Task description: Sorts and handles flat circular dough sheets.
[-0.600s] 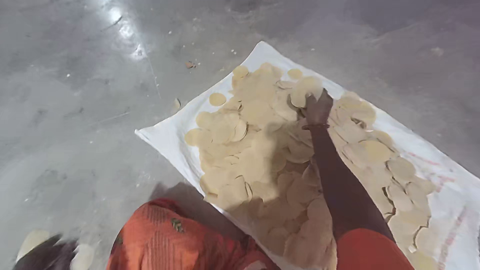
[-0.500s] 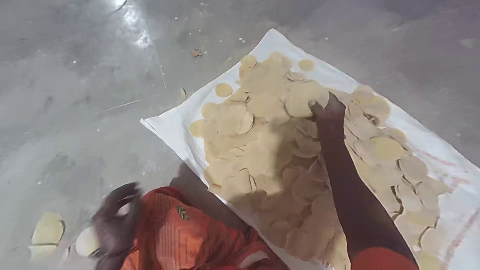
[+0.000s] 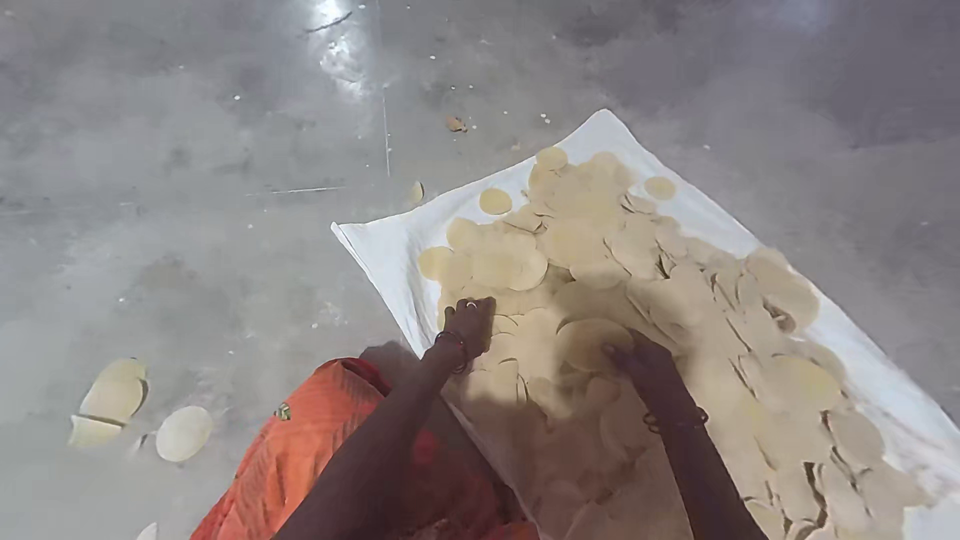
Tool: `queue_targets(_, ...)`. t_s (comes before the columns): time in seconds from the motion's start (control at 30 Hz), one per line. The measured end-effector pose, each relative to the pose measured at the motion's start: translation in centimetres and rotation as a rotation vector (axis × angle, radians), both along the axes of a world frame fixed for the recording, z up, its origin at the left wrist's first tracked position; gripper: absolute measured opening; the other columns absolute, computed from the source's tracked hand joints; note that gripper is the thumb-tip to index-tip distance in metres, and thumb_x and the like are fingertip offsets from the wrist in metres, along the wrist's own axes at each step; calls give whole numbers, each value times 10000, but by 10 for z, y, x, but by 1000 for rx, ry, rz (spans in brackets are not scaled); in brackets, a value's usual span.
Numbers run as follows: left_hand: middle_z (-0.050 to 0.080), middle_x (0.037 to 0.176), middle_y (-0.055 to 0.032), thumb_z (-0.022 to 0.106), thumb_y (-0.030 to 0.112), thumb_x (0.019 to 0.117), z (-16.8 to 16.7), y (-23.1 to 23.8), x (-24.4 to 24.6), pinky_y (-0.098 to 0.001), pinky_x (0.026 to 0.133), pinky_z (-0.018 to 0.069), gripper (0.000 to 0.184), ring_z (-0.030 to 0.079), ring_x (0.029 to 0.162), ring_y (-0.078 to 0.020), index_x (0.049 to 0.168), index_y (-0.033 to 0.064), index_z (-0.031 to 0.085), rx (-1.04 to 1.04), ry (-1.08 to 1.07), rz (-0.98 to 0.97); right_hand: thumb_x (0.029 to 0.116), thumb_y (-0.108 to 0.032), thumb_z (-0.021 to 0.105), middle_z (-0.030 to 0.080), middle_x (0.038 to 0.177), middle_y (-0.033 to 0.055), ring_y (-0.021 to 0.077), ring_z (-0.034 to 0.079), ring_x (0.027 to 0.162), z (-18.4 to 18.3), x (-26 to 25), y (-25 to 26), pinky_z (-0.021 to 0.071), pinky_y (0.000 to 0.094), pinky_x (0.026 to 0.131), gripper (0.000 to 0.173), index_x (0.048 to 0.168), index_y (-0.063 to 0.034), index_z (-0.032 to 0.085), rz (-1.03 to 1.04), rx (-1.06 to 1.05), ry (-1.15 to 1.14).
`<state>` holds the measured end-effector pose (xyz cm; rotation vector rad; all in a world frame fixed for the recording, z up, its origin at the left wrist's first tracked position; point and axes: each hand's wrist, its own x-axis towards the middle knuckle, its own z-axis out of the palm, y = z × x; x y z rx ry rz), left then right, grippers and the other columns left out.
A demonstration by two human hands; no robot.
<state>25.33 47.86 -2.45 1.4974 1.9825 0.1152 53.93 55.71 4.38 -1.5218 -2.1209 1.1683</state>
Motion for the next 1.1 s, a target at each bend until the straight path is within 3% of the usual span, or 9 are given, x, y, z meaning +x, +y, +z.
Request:
queue_targets(0.1, 554, 1425, -236, 760, 194, 864, -3, 10, 0, -705, 1044, 362, 750, 441, 1380, -465, 1537, 132, 434, -65, 14, -26, 989, -164, 626, 699, 1072, 173, 155, 681, 952, 2, -20, 12, 557, 368, 881, 366, 1281, 55, 613, 79, 47, 37)
queue_targets(0.3, 542, 1461, -200, 657, 161, 933, -14, 7, 1, -690, 1073, 333, 475, 376, 1435, -443, 1406, 145, 616, -68, -32, -84, 996, -132, 654, 703, 1126, 211, 298, 684, 1031, -8, -86, 49, 533, 511, 938, 345, 1305, 19, 631, 242, 103, -9)
queue_targets(0.37, 604, 1391, -192, 630, 125, 936, -15, 1, 1, -645, 1099, 341, 453, 459, 1385, -414, 1389, 127, 626, -57, -68, -94, 1003, -122, 652, 676, 1218, 247, 346, 664, 1113, -15, -112, 61, 505, 541, 991, 391, 1357, 35, 599, 335, 102, -22)
queue_targets(0.47, 664, 1287, -205, 577, 90, 975, -6, -12, 4, -584, 1074, 439, 414, 607, 1242, -395, 1389, 100, 605, -68, -143, -67, 996, -115, 656, 681, 1105, 244, 329, 675, 994, -27, -146, 72, 532, 520, 910, 342, 1295, 46, 621, 507, 38, -57)
queue_targets(0.63, 680, 1240, -214, 497, 91, 1013, -3, -31, 11, -516, 1077, 434, 396, 598, 1248, -390, 1398, 57, 583, 77, -88, -109, 971, -75, 676, 631, 1305, 279, 398, 596, 1243, -43, -185, 64, 426, 542, 1092, 405, 1348, 56, 603, 895, -147, -397)
queue_targets(0.73, 653, 1291, -235, 467, 114, 1037, -12, -31, 13, -531, 1081, 430, 437, 569, 1287, -406, 1466, 58, 529, 156, -10, -52, 1001, -172, 640, 656, 1275, 244, 405, 608, 1229, -55, -193, 55, 446, 587, 1051, 372, 1338, -14, 629, 1097, -45, -678)
queue_targets(0.9, 587, 1374, -255, 516, 101, 1021, -17, -21, 16, -600, 1020, 450, 351, 535, 1298, -449, 1345, -2, 606, 397, 155, 23, 971, -120, 654, 701, 1138, 228, 424, 677, 1067, -19, -181, 33, 522, 611, 918, 321, 1280, -31, 653, 719, 229, -642)
queue_targets(1.0, 554, 1443, -241, 421, 33, 1055, -23, -19, 17, -556, 1165, 358, 354, 452, 1413, -424, 1358, -40, 588, 350, -60, -196, 1033, -157, 573, 711, 1080, 215, 414, 690, 1019, 3, -158, 13, 535, 600, 886, 251, 1210, -24, 690, 607, 354, -569)
queue_targets(1.1, 600, 1389, -243, 465, 109, 1062, -29, -24, 17, -489, 1193, 341, 347, 497, 1379, -396, 1319, -71, 611, 339, -254, -122, 1058, -167, 525, 695, 1128, 278, 447, 675, 1081, -3, -150, -32, 513, 591, 950, 309, 1216, 56, 669, 685, 321, -599)
